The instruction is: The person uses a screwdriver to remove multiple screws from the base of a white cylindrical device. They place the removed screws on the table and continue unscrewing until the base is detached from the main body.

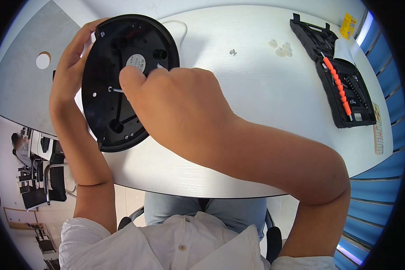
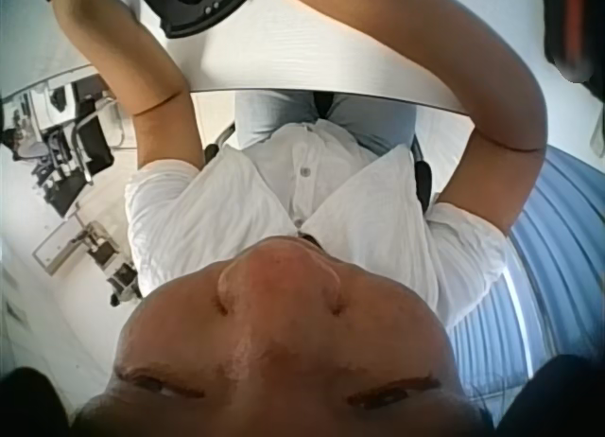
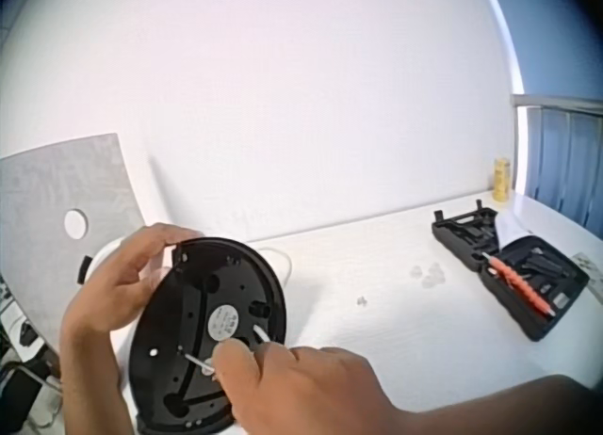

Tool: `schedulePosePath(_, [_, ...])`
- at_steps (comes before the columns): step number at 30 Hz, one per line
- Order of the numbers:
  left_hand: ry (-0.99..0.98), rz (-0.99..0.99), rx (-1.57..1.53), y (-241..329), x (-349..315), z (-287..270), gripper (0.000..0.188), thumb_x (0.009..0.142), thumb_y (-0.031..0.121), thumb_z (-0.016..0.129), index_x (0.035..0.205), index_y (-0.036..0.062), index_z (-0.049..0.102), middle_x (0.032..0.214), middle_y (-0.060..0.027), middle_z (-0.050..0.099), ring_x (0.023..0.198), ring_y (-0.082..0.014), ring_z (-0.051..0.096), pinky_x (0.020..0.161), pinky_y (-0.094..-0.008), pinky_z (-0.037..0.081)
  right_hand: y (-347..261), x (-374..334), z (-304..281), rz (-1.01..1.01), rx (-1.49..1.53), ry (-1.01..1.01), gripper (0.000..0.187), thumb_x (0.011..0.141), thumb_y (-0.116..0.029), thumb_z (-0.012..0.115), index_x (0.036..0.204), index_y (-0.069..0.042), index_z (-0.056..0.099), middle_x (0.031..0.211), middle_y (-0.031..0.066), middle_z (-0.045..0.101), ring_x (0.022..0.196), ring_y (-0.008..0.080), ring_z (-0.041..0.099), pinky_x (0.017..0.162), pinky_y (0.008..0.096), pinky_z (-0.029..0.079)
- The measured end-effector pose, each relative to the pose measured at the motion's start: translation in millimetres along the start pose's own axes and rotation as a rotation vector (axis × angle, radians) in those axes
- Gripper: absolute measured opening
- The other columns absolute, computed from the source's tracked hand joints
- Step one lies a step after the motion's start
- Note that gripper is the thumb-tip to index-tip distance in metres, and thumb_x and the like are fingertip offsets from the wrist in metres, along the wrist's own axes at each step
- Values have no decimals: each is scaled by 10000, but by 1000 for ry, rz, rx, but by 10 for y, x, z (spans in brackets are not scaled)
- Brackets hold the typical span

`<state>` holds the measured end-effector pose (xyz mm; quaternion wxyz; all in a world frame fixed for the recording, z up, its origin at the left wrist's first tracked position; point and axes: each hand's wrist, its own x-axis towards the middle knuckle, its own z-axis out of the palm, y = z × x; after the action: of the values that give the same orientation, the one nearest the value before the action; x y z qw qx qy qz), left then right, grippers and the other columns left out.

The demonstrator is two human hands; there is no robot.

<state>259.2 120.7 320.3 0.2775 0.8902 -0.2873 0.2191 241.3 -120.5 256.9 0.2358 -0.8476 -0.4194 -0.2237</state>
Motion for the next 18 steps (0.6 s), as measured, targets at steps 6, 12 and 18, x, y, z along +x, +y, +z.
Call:
schedulePosePath(6, [-7,7,8,-14,-1,-17,386,928,320,583,1208,55,581,1120,-62,633,1084,-184,561,990,-320,390,23,15,26,-32,78,135,255,717,-89,701,898,-70,522,714,75,563,645,262,577,552,369,459])
schedulePosePath(12, [-5,-29,-29,-25,-14,-14,379,931,311,577,1213,58,581,1131,-64,629,1104,-186,554,1007,-323,376,53,17,44,-95,87,209,183,708,-73,689,837,-60,559,759,84,559,660,267,571,575,375,462])
schedulePosePath(18, [1,-52,-55,-4,-9,5,392,926,329,577,1212,60,582,1135,-62,629,1112,-184,552,1005,-323,378,35,9,51,-80,-32,147,276,693,-70,700,908,-78,527,763,58,547,654,239,574,534,337,465])
